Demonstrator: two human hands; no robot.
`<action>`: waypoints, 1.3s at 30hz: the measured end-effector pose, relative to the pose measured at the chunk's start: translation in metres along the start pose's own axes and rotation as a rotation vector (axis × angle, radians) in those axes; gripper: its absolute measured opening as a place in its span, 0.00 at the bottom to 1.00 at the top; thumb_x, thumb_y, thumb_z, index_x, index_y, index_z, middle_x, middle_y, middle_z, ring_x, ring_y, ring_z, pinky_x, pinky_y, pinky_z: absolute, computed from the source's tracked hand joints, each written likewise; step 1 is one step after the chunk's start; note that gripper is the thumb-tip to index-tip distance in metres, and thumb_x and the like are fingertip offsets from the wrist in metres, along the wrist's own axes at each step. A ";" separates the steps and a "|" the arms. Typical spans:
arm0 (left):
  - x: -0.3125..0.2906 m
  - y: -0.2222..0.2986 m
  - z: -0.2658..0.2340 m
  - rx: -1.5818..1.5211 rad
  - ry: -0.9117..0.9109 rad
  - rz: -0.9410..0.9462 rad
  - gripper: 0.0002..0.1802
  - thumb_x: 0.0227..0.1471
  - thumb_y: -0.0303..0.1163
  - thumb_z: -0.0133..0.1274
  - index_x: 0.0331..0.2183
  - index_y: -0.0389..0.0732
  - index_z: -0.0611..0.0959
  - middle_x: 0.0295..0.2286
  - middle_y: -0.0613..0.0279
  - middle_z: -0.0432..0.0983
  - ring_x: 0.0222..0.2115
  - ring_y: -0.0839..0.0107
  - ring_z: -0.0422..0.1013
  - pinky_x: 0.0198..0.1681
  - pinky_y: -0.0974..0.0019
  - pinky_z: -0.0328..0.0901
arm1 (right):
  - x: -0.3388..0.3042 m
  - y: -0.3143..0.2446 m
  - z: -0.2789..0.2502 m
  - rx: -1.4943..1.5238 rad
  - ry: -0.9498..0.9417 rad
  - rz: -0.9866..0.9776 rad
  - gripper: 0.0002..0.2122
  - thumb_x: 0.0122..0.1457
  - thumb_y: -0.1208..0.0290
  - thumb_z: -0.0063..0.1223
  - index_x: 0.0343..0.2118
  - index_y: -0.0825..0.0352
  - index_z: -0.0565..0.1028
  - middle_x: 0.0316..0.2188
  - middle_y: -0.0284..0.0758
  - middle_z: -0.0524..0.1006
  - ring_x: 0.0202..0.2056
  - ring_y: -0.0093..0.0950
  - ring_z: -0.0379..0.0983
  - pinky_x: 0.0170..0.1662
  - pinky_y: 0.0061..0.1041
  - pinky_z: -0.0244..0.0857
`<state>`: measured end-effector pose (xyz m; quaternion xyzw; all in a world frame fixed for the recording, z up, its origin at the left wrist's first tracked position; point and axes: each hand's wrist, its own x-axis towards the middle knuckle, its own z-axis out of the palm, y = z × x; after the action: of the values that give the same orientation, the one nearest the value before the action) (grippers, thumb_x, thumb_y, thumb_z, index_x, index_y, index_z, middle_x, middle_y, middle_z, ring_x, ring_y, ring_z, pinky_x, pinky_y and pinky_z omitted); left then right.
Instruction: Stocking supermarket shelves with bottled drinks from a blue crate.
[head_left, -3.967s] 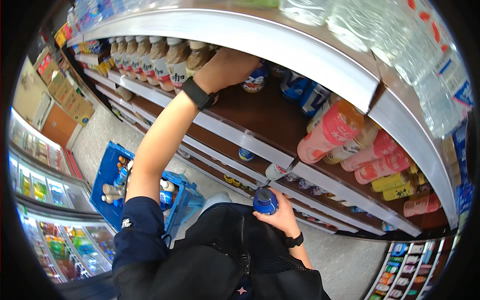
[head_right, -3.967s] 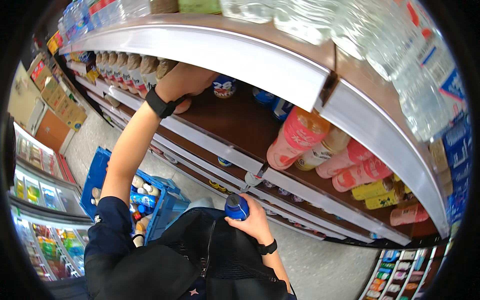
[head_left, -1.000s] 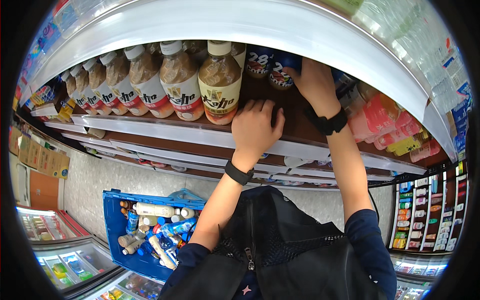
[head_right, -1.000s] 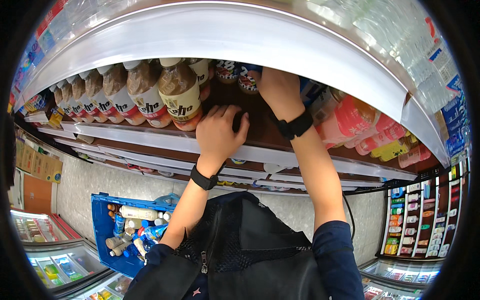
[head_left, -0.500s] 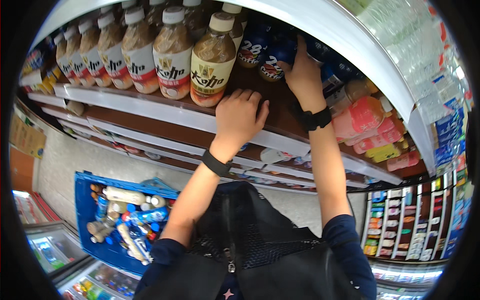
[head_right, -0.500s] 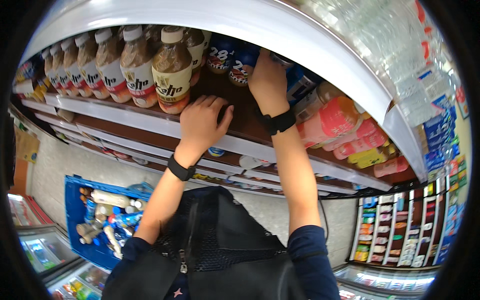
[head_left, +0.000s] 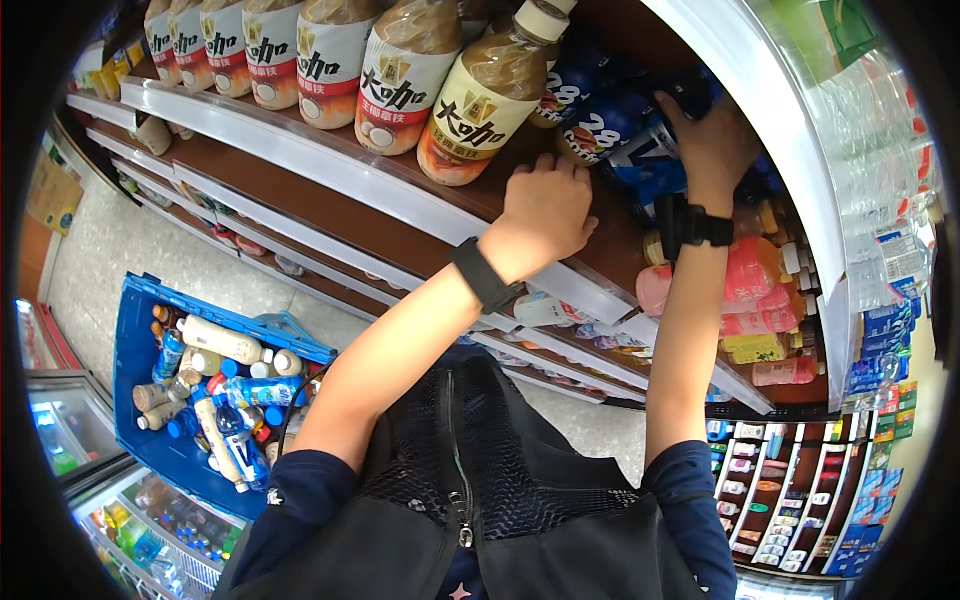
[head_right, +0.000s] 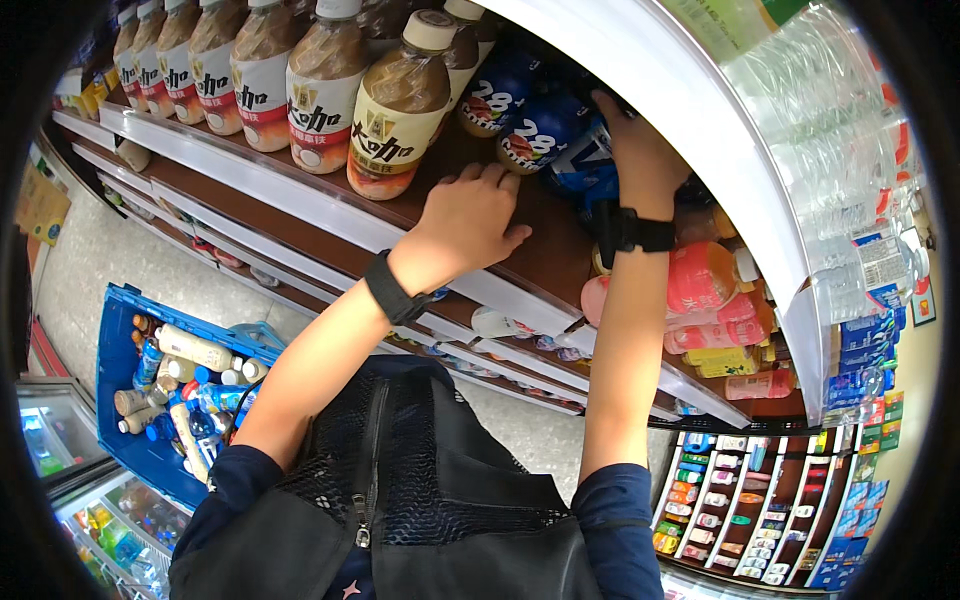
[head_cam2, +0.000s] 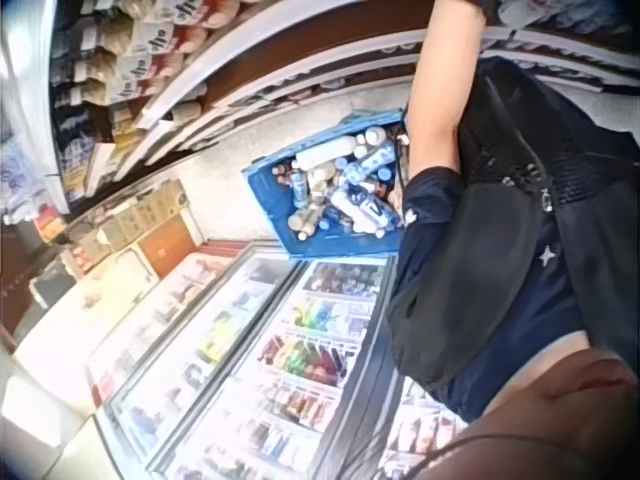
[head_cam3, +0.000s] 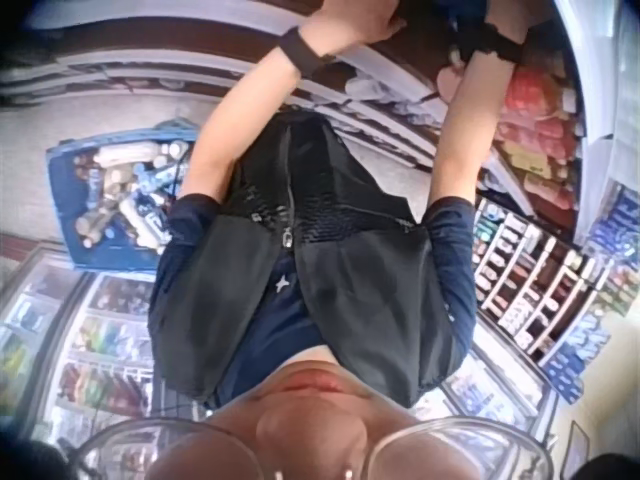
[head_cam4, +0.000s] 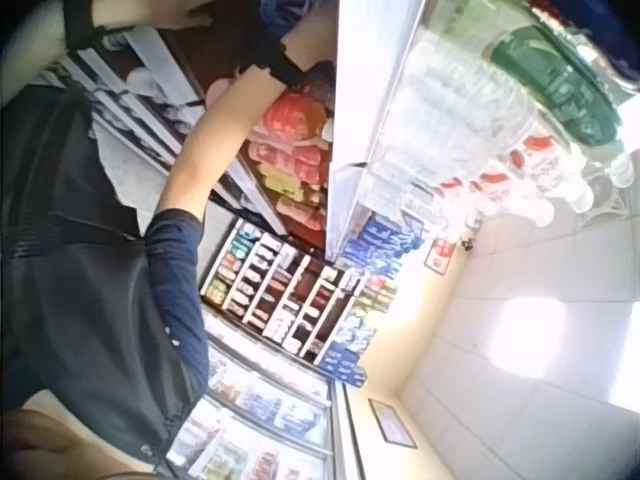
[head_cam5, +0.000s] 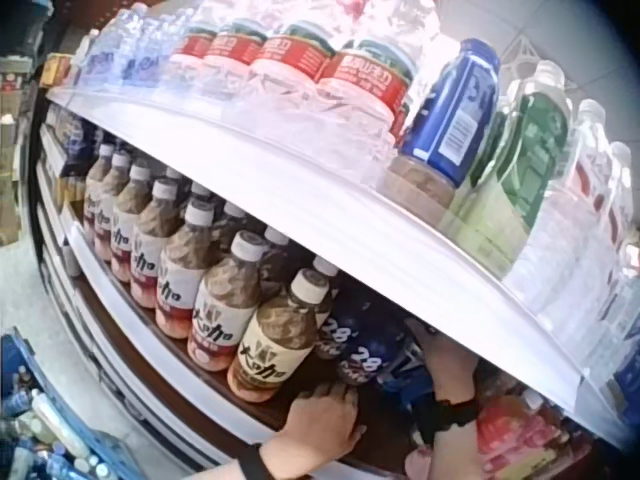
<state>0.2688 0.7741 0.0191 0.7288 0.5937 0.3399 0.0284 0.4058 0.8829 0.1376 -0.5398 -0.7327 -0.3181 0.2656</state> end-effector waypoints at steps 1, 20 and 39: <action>0.004 0.002 0.000 0.010 -0.038 0.000 0.30 0.41 0.44 0.61 0.42 0.32 0.75 0.43 0.48 0.72 0.45 0.56 0.70 0.43 0.57 0.68 | 0.002 -0.002 0.002 0.007 0.001 0.008 0.43 0.43 0.40 0.60 0.55 0.70 0.64 0.50 0.51 0.70 0.52 0.49 0.66 0.55 0.40 0.59; 0.033 0.029 0.038 -0.017 -0.087 -0.034 0.56 0.40 0.50 0.62 0.60 0.29 0.53 0.55 0.12 0.39 0.57 0.28 0.49 0.57 0.48 0.57 | -0.007 -0.005 -0.011 0.075 0.105 -0.131 0.25 0.49 0.55 0.61 0.44 0.71 0.74 0.42 0.49 0.75 0.44 0.44 0.72 0.49 0.37 0.63; 0.024 0.022 0.014 0.054 -0.268 0.041 0.49 0.39 0.46 0.62 0.57 0.28 0.62 0.57 0.33 0.55 0.58 0.49 0.57 0.59 0.47 0.54 | -0.047 -0.014 0.060 0.406 -0.011 -0.029 0.28 0.50 0.47 0.59 0.12 0.73 0.73 0.12 0.48 0.71 0.20 0.46 0.73 0.26 0.38 0.66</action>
<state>0.2963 0.7937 0.0295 0.7801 0.5787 0.2237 0.0809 0.4028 0.8954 0.0613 -0.4664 -0.7910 -0.1644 0.3603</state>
